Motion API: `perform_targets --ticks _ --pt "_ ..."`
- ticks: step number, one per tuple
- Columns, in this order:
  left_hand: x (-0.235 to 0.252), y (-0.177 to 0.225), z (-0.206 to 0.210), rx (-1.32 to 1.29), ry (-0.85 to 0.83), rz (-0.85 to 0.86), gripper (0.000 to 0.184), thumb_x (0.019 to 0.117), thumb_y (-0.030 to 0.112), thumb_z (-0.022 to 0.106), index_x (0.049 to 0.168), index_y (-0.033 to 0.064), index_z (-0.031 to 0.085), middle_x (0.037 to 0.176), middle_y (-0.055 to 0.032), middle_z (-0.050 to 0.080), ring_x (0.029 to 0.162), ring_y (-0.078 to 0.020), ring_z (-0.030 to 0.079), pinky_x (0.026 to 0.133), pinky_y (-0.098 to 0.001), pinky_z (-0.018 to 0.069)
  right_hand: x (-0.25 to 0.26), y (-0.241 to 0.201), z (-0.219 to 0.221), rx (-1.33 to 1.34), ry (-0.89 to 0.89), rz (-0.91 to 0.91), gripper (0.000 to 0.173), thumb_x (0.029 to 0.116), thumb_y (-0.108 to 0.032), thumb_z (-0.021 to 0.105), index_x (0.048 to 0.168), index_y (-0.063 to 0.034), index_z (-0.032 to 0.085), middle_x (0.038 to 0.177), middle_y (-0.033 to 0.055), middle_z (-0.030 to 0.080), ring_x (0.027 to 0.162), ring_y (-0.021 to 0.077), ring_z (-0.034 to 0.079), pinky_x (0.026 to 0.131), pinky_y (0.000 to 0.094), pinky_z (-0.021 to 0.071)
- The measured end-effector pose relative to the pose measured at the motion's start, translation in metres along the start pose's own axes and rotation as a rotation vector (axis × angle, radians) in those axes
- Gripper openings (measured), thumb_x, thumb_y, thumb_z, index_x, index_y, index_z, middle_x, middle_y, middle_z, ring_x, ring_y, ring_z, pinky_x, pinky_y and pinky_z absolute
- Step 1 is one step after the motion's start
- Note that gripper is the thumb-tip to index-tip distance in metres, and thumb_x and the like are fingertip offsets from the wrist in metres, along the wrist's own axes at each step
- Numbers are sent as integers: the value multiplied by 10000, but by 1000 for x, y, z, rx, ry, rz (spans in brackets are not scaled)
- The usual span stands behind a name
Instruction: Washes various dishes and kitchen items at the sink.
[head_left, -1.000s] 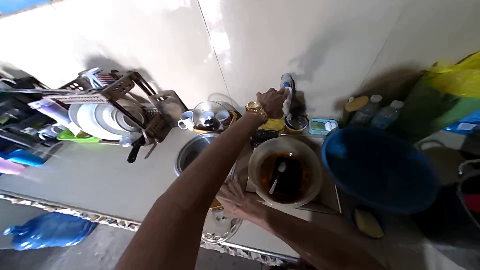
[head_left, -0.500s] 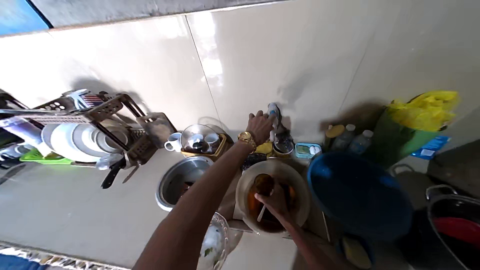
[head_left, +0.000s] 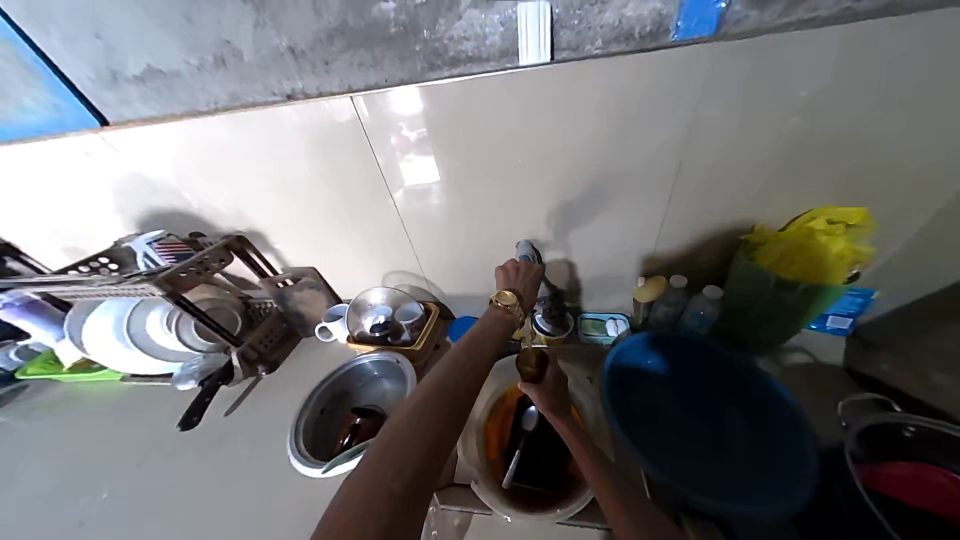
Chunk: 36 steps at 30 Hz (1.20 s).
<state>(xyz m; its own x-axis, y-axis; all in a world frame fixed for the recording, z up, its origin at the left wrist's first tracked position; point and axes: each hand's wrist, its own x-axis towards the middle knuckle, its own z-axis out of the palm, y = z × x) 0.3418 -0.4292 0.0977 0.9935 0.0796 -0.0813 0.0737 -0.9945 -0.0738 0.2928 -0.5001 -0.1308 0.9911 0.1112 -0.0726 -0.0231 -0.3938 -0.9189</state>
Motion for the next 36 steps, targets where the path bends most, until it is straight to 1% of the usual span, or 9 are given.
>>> perform_targets --ticks 6,12,18,24,27,30,32,34,36 --pt "1 0 2 13 -12 -4 204 997 11 556 1159 -54 661 1211 -259 650 1157 -447 617 871 -583 522 3 -8 -6 -122 -105 101 863 710 -187 911 1434 -20 471 1221 235 656 1145 371 646 989 531 514" --pt "-3 -3 -1 10 -59 22 226 1009 4 533 1191 -73 641 1252 -269 630 1204 -449 593 919 -597 502 12 3 -9 -230 -273 61 998 667 -171 926 1506 -149 385 1155 237 672 1069 404 666 916 583 534" --pt "-4 -10 -1 8 -88 64 283 969 -10 589 1241 -86 608 1277 -285 609 1222 -461 579 937 -600 499 3 18 -8 -331 -417 222 1048 692 -290 917 1549 -89 349 1347 239 592 1170 360 626 945 525 523" --pt "-4 -13 1 13 -46 74 297 956 12 622 1237 -83 601 1220 -284 632 1173 -456 612 915 -590 515 -13 28 9 -384 -472 439 1043 696 -196 907 1557 -53 335 1457 261 497 1283 402 563 925 583 541" --pt "2 -37 20 -272 90 97 339 1082 239 494 1266 -9 633 1155 -265 678 1125 -448 648 925 -631 506 -17 30 15 -450 -470 476 1001 724 -264 906 1519 0 358 1428 264 525 1270 389 581 949 562 538" --pt "3 -64 55 -925 247 -3 499 1135 330 310 1372 -8 590 1145 -262 678 1031 -398 673 935 -589 514 -7 31 13 -562 -564 310 1039 809 -390 858 1587 -6 286 1520 265 459 1375 397 497 1101 556 435" --pt "1 -78 92 -1179 336 -128 516 1136 345 273 1415 8 548 1109 -245 678 925 -348 678 851 -525 540 -1 11 6 -650 -590 187 867 885 -415 787 1511 51 409 1508 291 465 1397 432 464 1129 600 387" --pt "-7 -88 124 -1156 235 -200 426 1127 257 362 1404 -10 545 1169 -283 668 989 -416 684 883 -583 541 6 -11 -1 -620 -538 130 661 966 -289 703 1468 71 468 1480 293 499 1381 422 484 1140 575 374" --pt "-15 -92 157 -1062 57 -222 358 1083 190 489 1366 -9 580 1203 -287 659 1025 -435 677 897 -602 538 17 -26 -1 -492 -434 189 482 996 -156 631 1412 56 509 1330 265 601 1190 360 618 1015 503 483"
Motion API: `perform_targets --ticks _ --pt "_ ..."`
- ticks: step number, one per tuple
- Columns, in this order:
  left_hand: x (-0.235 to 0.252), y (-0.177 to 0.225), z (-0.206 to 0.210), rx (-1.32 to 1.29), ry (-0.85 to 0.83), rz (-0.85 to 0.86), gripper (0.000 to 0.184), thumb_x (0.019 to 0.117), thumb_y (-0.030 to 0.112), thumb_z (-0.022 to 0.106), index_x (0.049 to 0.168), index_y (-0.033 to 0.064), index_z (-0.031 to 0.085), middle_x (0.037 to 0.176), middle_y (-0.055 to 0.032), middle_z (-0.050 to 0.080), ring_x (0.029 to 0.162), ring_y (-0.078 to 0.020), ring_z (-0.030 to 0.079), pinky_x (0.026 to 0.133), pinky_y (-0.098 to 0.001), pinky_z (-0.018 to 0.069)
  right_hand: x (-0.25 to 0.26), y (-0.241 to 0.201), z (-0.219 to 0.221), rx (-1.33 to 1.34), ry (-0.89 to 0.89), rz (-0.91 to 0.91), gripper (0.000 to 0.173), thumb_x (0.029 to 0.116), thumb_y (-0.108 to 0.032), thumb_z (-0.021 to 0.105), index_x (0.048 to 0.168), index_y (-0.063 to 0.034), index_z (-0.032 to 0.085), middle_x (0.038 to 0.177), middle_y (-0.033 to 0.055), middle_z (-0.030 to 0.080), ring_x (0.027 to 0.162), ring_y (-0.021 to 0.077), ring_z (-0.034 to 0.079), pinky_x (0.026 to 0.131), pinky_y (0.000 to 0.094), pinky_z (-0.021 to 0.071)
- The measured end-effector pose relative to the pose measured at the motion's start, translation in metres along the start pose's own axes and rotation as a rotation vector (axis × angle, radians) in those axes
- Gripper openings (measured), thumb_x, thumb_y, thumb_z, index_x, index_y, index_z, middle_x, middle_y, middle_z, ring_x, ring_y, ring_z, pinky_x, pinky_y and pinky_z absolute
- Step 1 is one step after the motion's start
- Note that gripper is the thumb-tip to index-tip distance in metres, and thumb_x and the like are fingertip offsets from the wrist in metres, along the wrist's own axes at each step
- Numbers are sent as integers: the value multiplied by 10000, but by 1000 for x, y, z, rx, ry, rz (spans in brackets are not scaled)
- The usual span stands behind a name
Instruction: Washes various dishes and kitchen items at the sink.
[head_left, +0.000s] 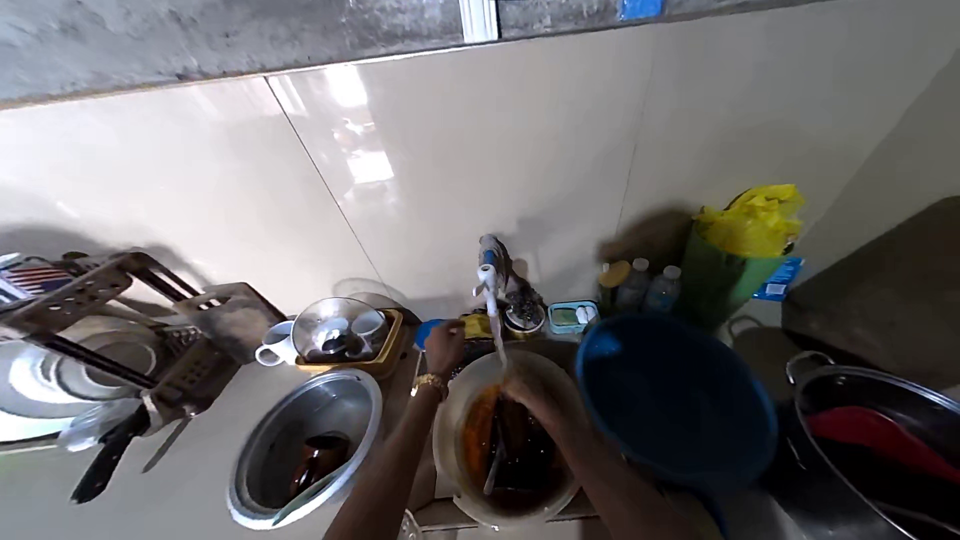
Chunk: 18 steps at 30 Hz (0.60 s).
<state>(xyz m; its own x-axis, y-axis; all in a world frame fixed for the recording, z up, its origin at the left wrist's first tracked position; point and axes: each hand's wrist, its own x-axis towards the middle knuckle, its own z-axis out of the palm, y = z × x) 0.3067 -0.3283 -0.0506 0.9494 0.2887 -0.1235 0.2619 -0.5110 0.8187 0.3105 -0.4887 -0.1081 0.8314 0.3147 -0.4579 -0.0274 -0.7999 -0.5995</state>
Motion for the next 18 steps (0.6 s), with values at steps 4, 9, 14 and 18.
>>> perform_targets --ticks 4,9,14,18 --pt "-5 -38 37 72 -204 -170 264 1035 99 571 1250 -30 654 1161 -264 675 978 -367 699 893 -505 569 29 2 -4 348 40 49 355 926 -68 716 1239 46 594 1070 232 660 899 307 672 798 453 565" --pt "-2 -30 70 190 -353 -206 229 955 52 669 1149 -66 698 1154 -247 693 1094 -335 673 1004 -471 514 12 -8 -34 111 46 -12 364 910 -47 717 1225 86 593 1176 298 633 1072 406 647 910 546 525" --pt "-7 -21 94 -59 -388 -197 273 957 -28 640 1205 -129 590 1120 -232 659 970 -238 676 888 -373 570 -36 -17 -62 154 159 -73 352 965 -89 667 1265 80 593 1224 288 632 1133 395 636 975 532 511" --pt "-8 -23 100 -154 -357 -127 227 996 39 616 1159 -118 593 968 -148 657 815 -139 634 785 -316 553 -61 13 -58 88 186 -196 359 978 -57 612 1312 75 607 1356 283 592 1294 404 559 1093 532 443"
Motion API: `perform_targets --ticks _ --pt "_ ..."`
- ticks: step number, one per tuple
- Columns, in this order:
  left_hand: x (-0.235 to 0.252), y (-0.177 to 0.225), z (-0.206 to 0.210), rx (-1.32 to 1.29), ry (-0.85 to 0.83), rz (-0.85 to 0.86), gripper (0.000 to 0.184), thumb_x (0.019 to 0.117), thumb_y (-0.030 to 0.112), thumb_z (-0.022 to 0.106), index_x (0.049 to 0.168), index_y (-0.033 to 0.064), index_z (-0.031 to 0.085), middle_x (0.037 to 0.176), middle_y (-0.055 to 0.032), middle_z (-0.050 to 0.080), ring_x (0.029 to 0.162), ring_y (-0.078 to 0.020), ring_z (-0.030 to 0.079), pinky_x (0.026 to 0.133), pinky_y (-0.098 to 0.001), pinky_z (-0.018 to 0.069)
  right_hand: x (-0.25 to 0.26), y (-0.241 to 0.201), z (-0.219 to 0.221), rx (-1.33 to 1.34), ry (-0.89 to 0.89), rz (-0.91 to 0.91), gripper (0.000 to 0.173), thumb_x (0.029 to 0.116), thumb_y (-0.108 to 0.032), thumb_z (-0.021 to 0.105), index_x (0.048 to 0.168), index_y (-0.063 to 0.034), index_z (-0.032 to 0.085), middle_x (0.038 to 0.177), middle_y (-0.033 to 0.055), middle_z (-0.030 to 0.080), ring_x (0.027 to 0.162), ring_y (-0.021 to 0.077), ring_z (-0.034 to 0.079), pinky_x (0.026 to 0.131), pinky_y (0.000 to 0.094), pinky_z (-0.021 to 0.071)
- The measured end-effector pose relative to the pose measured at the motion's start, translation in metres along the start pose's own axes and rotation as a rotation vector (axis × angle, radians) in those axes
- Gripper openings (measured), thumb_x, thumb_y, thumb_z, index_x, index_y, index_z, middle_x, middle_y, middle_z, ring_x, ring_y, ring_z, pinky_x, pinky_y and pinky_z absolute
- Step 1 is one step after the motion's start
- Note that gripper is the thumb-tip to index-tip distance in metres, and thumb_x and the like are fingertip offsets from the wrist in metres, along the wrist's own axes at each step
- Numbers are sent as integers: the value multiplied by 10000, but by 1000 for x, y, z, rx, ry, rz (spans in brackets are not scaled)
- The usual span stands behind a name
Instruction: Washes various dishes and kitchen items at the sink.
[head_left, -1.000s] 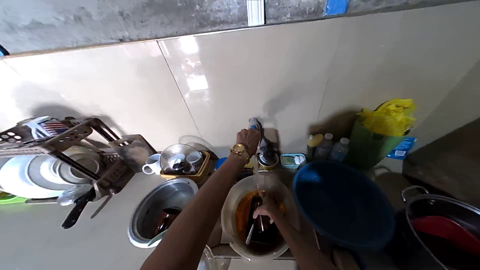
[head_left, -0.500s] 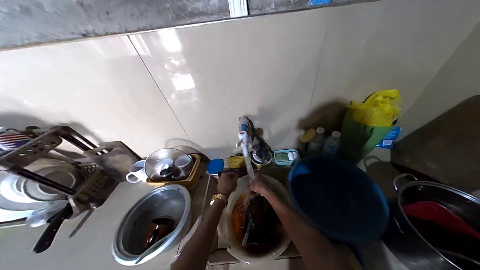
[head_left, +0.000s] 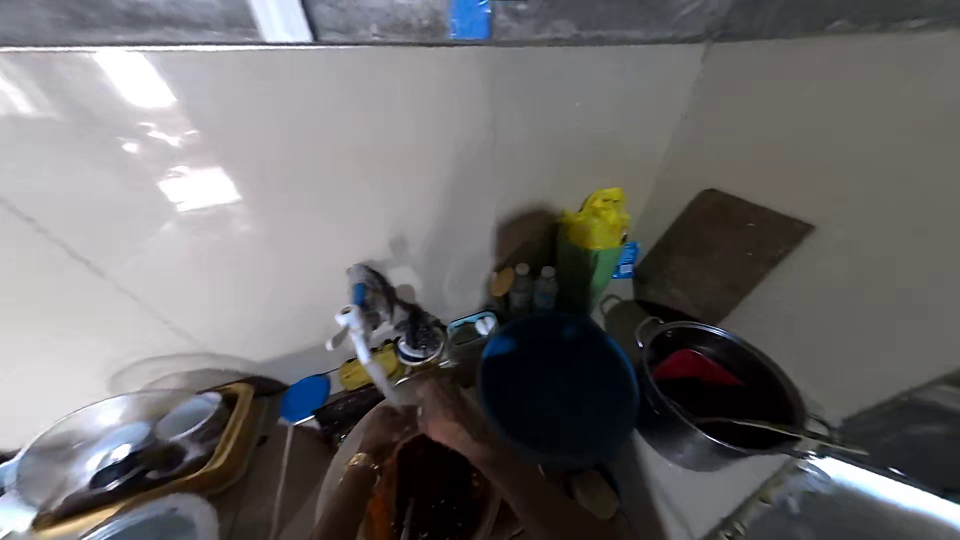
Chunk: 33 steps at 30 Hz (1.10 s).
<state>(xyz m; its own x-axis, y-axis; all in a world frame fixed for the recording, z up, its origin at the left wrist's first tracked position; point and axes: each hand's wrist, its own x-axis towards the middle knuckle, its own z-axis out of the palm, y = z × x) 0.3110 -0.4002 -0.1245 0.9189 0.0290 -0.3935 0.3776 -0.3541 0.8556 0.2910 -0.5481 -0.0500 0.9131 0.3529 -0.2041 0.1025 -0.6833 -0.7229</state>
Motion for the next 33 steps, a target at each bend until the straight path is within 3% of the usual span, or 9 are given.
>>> perform_targets --ticks 3,7,12,14,18,21,23,28,33 --pt "4 -11 2 -38 2 -30 229 1003 5 583 1177 -144 592 1028 -212 674 855 -208 659 810 -372 561 -31 25 -14 -48 7 -35 300 979 -34 596 1249 89 639 1322 291 612 1281 417 565 1101 528 435" --pt "6 -19 6 -101 -21 -79 280 1006 -40 537 1263 -150 541 1137 -272 652 953 -276 678 867 -409 569 -64 64 -57 -111 29 72 360 1012 -55 560 1349 67 586 1396 283 566 1342 413 521 1132 522 411" --pt "9 -22 11 -180 -2 -105 247 1031 28 546 1219 -132 558 1003 -215 666 828 -217 676 775 -364 583 -93 105 -113 -177 145 240 414 1037 -89 539 1433 30 536 1457 264 526 1384 399 488 1149 513 395" --pt "6 -16 11 -272 -32 -135 286 1038 6 491 1292 -124 509 1052 -226 640 858 -215 659 791 -348 570 -98 123 -129 -229 199 265 410 1027 -90 571 1412 47 542 1444 281 527 1372 419 493 1136 517 409" --pt "-6 -4 13 -261 63 -104 265 1030 7 514 1256 -131 521 1039 -207 640 847 -193 645 784 -342 561 -91 155 -151 -352 218 384 413 970 -45 644 1349 95 562 1413 335 512 1349 498 470 1086 599 422" --pt "-12 2 13 -275 76 -122 321 1034 9 505 1322 -132 494 1152 -252 630 943 -231 653 850 -355 554 -75 181 -155 -424 245 470 387 945 -38 655 1299 105 589 1401 336 510 1341 514 460 1030 616 462" --pt "-12 0 12 -317 82 -118 319 1029 2 501 1317 -132 481 1117 -244 630 907 -222 657 824 -347 561 -68 182 -161 -416 215 511 438 951 -43 653 1349 108 551 1444 345 470 1378 522 421 1031 624 456" --pt "-7 -7 4 -308 108 -54 324 993 -58 499 1302 -154 482 1139 -259 632 893 -222 680 828 -351 577 -88 169 -195 -298 298 353 440 1016 -100 590 1409 81 508 1452 321 485 1368 460 476 1119 555 411" --pt "-6 -6 -10 -181 106 2 286 975 -65 528 1255 -122 527 1020 -180 658 808 -173 678 766 -338 592 -153 177 -268 -330 382 435 302 1017 -129 595 1249 58 639 1253 289 631 1177 445 618 987 609 488"
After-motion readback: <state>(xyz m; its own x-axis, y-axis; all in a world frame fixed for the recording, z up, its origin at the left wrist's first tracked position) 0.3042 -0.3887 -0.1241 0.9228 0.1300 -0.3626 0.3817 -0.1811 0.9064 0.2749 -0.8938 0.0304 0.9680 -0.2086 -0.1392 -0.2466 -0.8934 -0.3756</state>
